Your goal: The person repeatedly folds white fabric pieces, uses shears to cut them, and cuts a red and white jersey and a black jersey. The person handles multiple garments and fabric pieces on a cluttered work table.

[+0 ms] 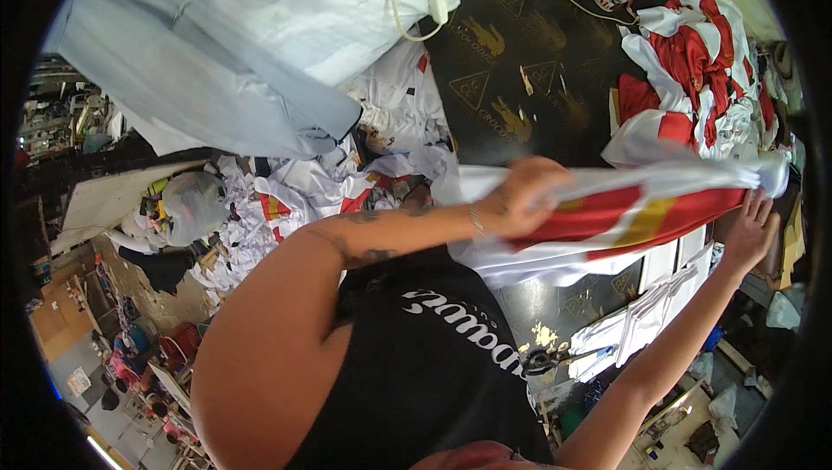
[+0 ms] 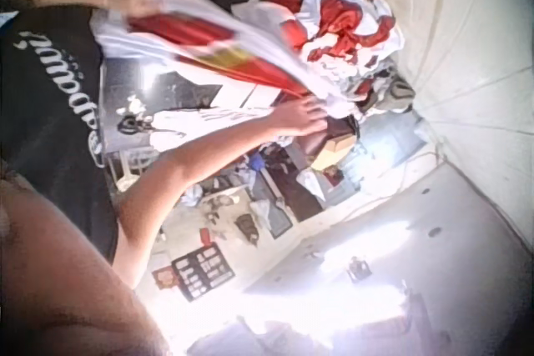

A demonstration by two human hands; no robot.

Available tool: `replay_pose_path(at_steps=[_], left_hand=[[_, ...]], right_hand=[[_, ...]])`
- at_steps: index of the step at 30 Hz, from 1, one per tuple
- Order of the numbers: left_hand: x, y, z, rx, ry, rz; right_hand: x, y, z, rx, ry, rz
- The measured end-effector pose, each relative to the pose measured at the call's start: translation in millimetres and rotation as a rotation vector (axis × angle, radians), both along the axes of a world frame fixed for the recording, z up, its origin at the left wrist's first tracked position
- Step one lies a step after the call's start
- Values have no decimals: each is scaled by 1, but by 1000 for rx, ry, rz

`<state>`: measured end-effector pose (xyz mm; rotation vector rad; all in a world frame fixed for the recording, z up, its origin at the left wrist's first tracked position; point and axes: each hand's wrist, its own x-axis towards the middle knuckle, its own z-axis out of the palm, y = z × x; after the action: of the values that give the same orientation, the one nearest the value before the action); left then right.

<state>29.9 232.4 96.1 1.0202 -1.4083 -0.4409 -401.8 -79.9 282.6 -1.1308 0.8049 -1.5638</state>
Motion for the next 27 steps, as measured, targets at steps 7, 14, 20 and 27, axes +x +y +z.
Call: replay_pose_path(at_steps=[7,14,20,27], left_hand=[[155,107,-172,742,202,613],[272,-30,-356,686,51,685],[318,-106,-385,1164,-321,588],[219,-2,-280,837,163,482]], right_hand=[[170,171,-200,147,1540,131],[206,327,-302,-111,1703,255],[224,326,-299,-64,1824,259],[216,320,-296,-39,1811,313]])
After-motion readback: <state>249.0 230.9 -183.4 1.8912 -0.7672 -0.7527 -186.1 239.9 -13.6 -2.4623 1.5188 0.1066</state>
